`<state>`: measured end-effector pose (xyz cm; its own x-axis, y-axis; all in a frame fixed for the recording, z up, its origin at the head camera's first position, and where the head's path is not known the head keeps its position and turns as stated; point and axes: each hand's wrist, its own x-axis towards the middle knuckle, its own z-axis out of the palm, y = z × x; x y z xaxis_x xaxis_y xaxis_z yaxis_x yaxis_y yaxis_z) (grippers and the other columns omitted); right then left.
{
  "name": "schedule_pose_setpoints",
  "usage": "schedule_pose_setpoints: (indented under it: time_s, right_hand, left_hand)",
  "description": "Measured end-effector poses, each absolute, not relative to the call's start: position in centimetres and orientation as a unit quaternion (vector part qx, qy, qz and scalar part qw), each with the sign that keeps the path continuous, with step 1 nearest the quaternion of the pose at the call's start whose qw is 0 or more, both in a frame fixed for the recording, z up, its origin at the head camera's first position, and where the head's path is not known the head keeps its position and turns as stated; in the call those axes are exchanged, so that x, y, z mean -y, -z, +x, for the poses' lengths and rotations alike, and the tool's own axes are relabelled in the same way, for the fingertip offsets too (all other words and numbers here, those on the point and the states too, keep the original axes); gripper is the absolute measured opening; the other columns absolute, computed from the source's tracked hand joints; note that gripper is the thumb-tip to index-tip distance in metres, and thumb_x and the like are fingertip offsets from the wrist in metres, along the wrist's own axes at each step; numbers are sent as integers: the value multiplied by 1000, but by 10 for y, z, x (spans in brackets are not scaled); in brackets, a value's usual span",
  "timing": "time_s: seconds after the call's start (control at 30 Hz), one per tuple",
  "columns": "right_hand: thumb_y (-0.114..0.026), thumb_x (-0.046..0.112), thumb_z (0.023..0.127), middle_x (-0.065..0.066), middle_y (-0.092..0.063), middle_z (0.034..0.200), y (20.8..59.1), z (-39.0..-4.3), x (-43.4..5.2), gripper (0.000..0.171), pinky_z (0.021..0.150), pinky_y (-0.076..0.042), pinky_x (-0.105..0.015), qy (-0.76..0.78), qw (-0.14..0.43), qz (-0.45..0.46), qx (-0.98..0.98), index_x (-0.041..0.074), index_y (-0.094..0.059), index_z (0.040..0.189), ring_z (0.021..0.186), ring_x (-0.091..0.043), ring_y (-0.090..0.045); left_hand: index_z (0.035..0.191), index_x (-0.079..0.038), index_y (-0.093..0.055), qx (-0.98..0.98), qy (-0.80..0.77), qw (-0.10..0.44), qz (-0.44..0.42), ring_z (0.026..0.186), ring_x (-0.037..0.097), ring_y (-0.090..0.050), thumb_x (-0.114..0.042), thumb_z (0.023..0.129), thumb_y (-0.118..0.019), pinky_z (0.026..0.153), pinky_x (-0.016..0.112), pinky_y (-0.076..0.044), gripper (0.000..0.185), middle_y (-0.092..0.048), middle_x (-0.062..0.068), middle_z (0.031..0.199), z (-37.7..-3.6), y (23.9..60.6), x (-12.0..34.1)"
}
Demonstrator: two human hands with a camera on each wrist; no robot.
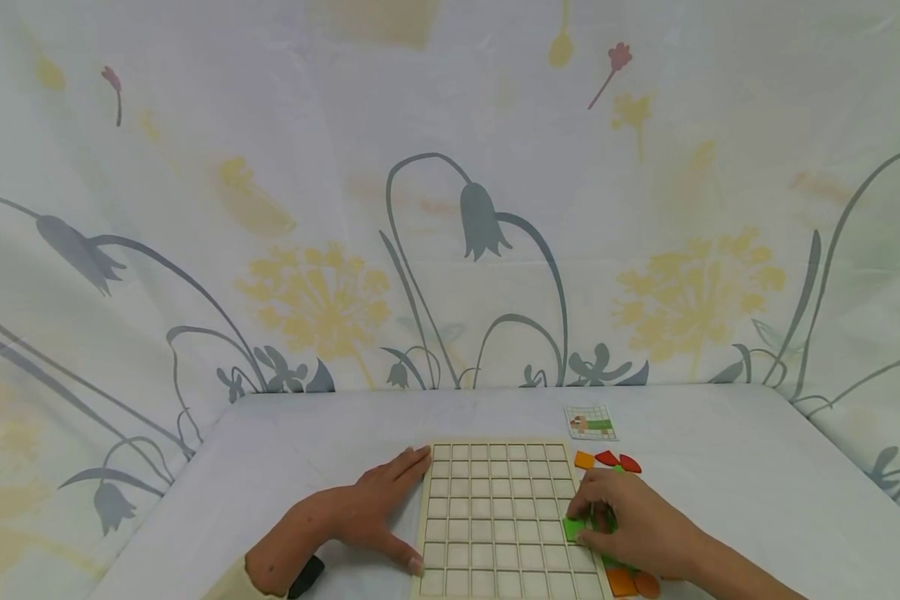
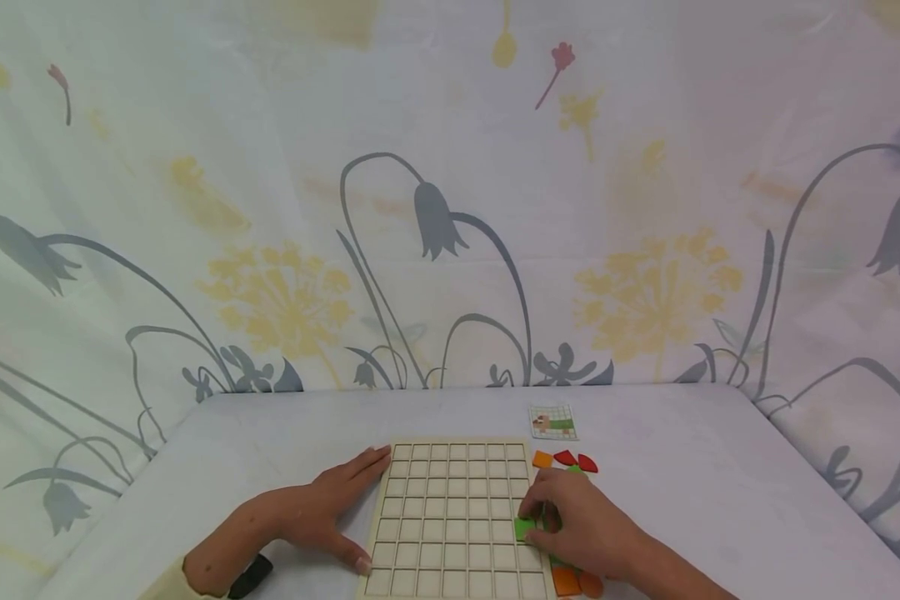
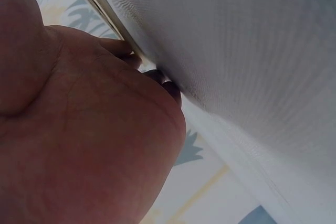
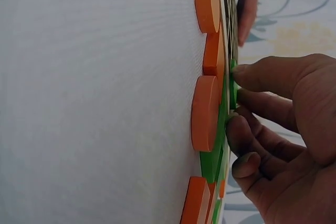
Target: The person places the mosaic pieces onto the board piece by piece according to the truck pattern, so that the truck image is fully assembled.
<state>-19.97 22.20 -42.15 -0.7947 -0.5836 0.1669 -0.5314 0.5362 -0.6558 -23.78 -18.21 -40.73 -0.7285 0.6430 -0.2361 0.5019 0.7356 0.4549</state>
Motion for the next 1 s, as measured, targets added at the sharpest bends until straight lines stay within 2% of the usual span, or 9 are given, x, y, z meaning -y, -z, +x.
schedule_pose_setpoints:
  time_s: [0.1,0.33,0.5,0.67,0.87,1.0]
  right_hand:
    - [-85,21,92,9,-63,96,421,-200,-223,12,68,-53,-23,361,33,-321,-875,23,-77,102,78,-1,-57]
    - [-76,8,98,14,-63,95,418,-208,-233,13,68,-51,-25,329,-30,-289,-899,18,-78,105,79,1,-54]
    - [-75,8,98,4,-62,106,422,-213,-242,13,67,-48,-23,324,-23,-268,-907,14,-76,110,79,-1,-51]
    - [-76,12,99,-2,-59,113,426,-214,-246,23,63,-44,-22,323,-15,-266,-908,5,-75,121,73,0,-47]
    - [-79,18,98,2,-54,102,431,-216,-247,17,63,-42,-22,313,-17,-257,-914,11,-72,111,71,-1,-45]
    - [-80,20,97,4,-53,91,431,-215,-247,20,62,-42,-24,332,1,-247,-910,12,-65,107,71,-2,-46]
  left_hand:
    - [173,-17,-12,-913,-183,194,310,165,26,-6,-60,81,-89,127,61,-21,127,-4,-1,180,-238,408,182]
    - [173,-17,-12,-914,-182,191,309,165,25,-6,-61,80,-88,127,60,-21,127,-5,-1,180,-236,406,181]
    - [173,-17,-12,-913,-183,197,306,165,25,-6,-61,81,-88,127,60,-21,127,-5,-1,180,-236,405,181]
    - [173,-17,-11,-914,-178,196,308,165,25,-5,-61,81,-88,127,60,-20,127,-4,-1,180,-237,406,182]
    - [173,-16,-10,-913,-178,192,312,165,26,-5,-61,81,-88,127,61,-21,128,-3,-1,180,-238,406,182]
    - [173,-16,-10,-913,-179,192,312,165,26,-4,-61,81,-88,127,61,-21,128,-3,-1,180,-237,406,182]
